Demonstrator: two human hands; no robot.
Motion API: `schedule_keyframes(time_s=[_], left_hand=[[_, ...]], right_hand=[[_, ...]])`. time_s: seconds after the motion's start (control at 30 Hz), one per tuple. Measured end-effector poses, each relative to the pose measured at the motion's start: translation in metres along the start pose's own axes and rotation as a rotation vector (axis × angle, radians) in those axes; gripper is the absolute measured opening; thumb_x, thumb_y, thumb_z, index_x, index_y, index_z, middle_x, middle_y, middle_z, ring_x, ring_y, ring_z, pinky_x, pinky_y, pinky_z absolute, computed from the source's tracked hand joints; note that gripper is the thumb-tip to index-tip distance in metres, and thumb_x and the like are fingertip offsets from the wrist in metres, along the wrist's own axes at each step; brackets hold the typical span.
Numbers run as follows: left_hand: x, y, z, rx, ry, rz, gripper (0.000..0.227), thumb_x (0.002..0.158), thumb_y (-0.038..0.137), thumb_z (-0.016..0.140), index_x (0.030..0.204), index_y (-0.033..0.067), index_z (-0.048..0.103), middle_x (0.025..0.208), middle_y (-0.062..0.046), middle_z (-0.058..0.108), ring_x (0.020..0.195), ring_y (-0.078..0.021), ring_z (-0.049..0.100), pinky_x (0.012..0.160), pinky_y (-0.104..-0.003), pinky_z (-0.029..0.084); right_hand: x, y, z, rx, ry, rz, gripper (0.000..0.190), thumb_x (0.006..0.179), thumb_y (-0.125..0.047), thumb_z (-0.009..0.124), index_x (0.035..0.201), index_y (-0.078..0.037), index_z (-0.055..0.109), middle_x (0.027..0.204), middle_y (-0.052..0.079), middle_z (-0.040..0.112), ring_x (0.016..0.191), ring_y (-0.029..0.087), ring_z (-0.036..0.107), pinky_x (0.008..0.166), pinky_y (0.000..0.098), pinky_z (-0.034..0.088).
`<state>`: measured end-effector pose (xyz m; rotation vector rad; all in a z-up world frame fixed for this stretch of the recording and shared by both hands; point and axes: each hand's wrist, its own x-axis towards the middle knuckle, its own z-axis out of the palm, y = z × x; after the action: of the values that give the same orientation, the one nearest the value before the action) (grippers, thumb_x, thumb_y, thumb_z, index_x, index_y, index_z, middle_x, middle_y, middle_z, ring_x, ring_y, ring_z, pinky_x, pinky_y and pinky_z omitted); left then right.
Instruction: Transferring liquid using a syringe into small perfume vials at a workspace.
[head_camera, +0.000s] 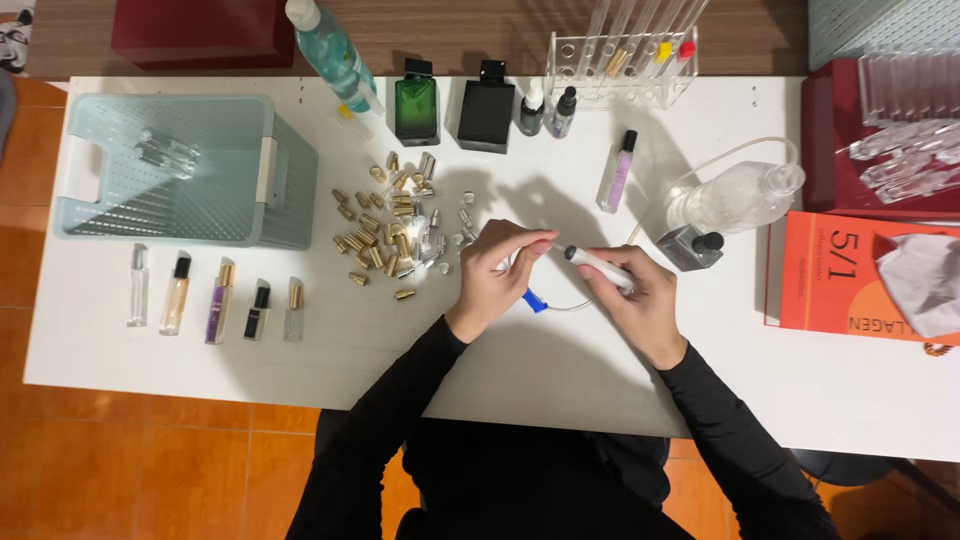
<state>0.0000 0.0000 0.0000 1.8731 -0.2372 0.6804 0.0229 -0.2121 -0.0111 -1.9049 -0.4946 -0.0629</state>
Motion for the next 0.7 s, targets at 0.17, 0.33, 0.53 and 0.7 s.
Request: schedule_keyframes(time_s=[0.17, 0.33, 0.53, 0.7], left_hand=[[-0.013, -0.009, 0.008, -0.406, -0.219, -0.184, 0.031, 0.114, 0.022, 0.044, 0.129, -0.0028, 0.055, 0.108, -0.009, 0.075, 0.106, -0.0182, 0.070, 0.098, -0.033, 0.051], [-0.028, -0.027, 0.021, -0.642, -0.385, -0.280, 0.050, 0.118, 0.035, 0.029, 0.113, -0.0017, 0.062, 0.099, -0.011, 0.069, 0.097, -0.0176, 0.068, 0.096, -0.034, 0.055], [-0.032, -0.035, 0.020, -0.819, -0.434, -0.447, 0.045, 0.115, 0.039, 0.036, 0.105, 0.0011, 0.059, 0.087, -0.006, 0.064, 0.078, -0.0137, 0.064, 0.075, -0.030, 0.054], [-0.028, -0.025, 0.018, -0.637, -0.392, -0.293, 0.032, 0.117, 0.026, 0.043, 0.120, -0.0011, 0.059, 0.088, -0.004, 0.059, 0.080, -0.0116, 0.056, 0.079, -0.027, 0.048]], right_hand=[[-0.020, 0.037, -0.017, 0.149, 0.255, -0.136, 0.021, 0.103, -0.008, 0.074, 0.117, 0.003, 0.062, 0.113, 0.013, 0.071, 0.097, 0.014, 0.068, 0.092, 0.0273, 0.055], [-0.015, 0.034, -0.015, 0.312, 0.437, -0.177, 0.026, 0.106, -0.018, 0.072, 0.118, 0.000, 0.057, 0.096, 0.007, 0.067, 0.078, 0.010, 0.063, 0.076, 0.0223, 0.051], [-0.014, 0.038, -0.013, 0.288, 0.473, -0.190, 0.027, 0.107, -0.019, 0.072, 0.117, 0.001, 0.056, 0.096, 0.008, 0.066, 0.076, 0.010, 0.060, 0.073, 0.0221, 0.048], [-0.011, 0.035, -0.011, 0.328, 0.467, -0.182, 0.026, 0.107, -0.018, 0.071, 0.116, 0.001, 0.056, 0.097, 0.007, 0.063, 0.080, 0.011, 0.058, 0.070, 0.0220, 0.048]])
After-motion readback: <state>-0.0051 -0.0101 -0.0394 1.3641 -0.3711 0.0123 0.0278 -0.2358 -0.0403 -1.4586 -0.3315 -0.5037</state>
